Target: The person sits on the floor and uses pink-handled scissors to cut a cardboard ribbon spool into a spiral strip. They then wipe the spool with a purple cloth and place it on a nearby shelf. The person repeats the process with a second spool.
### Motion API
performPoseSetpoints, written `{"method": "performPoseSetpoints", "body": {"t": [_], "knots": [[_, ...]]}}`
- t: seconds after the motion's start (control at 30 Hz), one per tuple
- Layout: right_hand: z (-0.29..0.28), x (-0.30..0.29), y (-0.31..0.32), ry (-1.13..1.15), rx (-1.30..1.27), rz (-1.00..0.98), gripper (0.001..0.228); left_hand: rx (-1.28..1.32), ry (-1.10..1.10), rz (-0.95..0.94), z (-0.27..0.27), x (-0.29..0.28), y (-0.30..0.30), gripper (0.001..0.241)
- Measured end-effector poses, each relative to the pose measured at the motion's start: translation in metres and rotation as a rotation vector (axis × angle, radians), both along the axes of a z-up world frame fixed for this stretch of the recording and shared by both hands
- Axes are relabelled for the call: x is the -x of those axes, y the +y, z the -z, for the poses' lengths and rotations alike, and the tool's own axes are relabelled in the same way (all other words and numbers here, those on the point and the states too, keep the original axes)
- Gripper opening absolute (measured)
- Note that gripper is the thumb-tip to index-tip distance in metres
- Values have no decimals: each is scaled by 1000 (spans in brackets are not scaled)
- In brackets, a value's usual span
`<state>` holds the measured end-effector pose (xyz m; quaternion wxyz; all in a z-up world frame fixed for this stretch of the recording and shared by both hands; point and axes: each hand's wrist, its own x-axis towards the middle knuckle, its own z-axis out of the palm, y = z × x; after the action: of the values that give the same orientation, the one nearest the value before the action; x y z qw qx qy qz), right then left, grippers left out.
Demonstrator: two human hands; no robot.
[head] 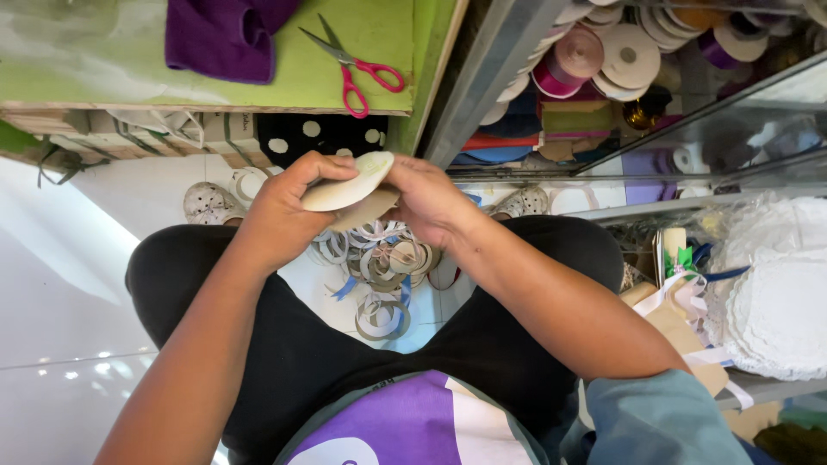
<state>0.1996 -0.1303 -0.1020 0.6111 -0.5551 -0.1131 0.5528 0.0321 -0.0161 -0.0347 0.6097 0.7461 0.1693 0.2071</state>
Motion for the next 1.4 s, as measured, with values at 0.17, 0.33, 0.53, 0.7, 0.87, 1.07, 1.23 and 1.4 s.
{"method": "performPoseSetpoints", "body": {"t": [0.17, 0.33, 0.53, 0.7, 0.87, 1.07, 1.23, 1.4], "knots": [[12, 0, -2, 88, -11, -24, 29, 24, 49, 1, 5, -6, -2, 30], [-21, -4, -4, 54, -72, -104, 17, 232, -82, -130, 14, -7, -1, 23], [-28, 0, -4, -96, -75, -141, 14, 268, -114, -157, 15, -4, -2, 21], [-22, 1, -4, -122, -63, -135, 16, 252, -112, -142, 15, -3, -3, 24], [-24, 4, -4, -63, -29, -83, 16, 200, -102, -137, 13, -4, -4, 23], [3, 2, -1, 34, -5, -67, 22, 88, -99, -40, 18, -2, -2, 33], [-1, 5, 1, 54, 13, -88, 25, 85, -130, -45, 17, -2, -1, 25], [-13, 8, -1, 29, 28, -89, 33, 65, -133, -56, 27, -4, -3, 25]]}}
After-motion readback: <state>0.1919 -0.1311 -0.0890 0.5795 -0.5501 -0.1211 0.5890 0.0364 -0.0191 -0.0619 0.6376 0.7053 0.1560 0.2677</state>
